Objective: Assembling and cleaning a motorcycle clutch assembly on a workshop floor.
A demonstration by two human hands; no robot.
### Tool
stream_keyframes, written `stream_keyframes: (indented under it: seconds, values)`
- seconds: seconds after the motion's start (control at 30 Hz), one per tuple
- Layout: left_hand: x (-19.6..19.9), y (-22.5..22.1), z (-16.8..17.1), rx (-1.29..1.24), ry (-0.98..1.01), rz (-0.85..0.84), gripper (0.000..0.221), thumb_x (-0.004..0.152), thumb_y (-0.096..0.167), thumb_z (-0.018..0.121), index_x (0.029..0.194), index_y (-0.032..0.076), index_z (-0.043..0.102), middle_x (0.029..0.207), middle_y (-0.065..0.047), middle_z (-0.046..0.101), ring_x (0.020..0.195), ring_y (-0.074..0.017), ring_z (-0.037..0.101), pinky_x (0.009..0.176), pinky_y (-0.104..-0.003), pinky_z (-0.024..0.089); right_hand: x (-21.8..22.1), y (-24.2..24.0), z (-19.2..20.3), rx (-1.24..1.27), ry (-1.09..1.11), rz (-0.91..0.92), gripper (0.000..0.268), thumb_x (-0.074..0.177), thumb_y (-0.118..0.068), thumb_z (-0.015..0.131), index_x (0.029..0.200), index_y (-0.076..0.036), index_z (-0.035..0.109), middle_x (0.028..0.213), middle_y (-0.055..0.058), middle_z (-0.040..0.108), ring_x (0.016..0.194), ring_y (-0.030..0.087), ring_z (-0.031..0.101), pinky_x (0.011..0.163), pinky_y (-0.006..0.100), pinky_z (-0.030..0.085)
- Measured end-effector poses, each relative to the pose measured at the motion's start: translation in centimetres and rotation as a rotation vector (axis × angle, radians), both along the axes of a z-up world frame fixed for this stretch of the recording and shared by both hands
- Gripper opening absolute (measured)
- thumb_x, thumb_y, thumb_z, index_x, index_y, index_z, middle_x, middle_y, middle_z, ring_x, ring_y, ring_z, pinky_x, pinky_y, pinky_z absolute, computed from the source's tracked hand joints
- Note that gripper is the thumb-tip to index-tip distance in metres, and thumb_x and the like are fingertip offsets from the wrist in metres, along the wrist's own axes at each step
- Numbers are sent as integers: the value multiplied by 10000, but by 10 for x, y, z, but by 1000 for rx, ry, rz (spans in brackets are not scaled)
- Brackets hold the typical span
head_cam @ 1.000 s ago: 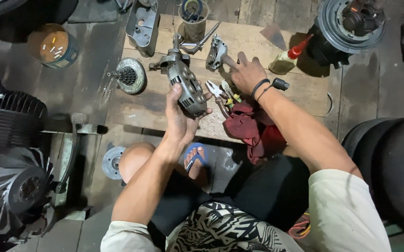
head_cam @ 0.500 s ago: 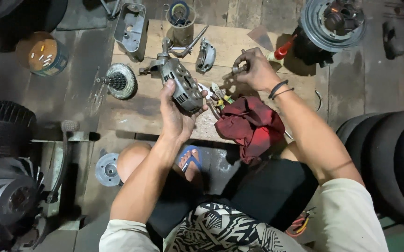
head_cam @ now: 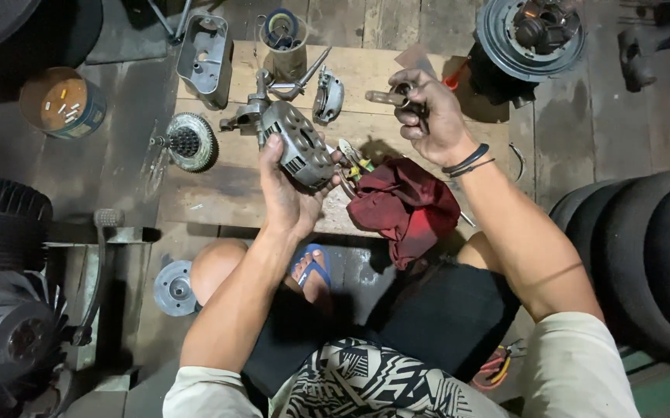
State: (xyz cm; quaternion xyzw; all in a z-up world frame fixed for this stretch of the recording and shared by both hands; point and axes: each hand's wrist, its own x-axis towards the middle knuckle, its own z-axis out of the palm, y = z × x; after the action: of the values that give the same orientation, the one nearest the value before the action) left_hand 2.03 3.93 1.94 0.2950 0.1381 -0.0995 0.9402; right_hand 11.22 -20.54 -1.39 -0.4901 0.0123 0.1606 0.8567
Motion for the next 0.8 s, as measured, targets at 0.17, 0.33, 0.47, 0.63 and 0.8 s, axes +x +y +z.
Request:
stream_keyframes:
  seconds: [0.17,0.33,0.47,0.63,0.8]
  values:
    - [-2,-1,-1,-57,-84,-7,430,876,446,640,1125,97,598,985,-97,693,807,-294,706,550,-385,539,-6,3,13,169,76,13,224,846,-226,498,1006,-126,618,934,40,568,550,56,373,382,158,210]
    - [-3,-2,-2,-60,-134,-17,466,893,456,640,1155,72,599,993,-110,694,809,-295,717,546,-379,562,-13,13,27,200,113,-49,230,851,-257,502,975,-116,636,1216,103,662,513,76,410,367,157,225]
    - [-3,-3,-4,-95,-145,-11,486,890,437,669,1179,55,586,1013,-143,694,814,-325,712,531,-388,574,-19,23,32,100,63,-117,292,912,-262,483,928,-51,684,948,107,712,436,69,431,303,194,262]
    - [-5,-3,-5,-170,-237,-14,486,925,347,699,1256,24,550,1099,-218,667,862,-369,715,516,-406,638,-26,33,37,-108,-95,-128,121,955,-69,442,905,-57,552,815,69,567,385,63,379,289,186,293]
    - [-6,-4,-9,-187,-282,-107,632,908,428,698,1316,-20,516,1174,-214,620,953,-390,704,545,-390,637,-41,35,47,-664,-630,-193,90,951,-73,479,996,-81,556,966,53,560,846,148,528,755,285,496]
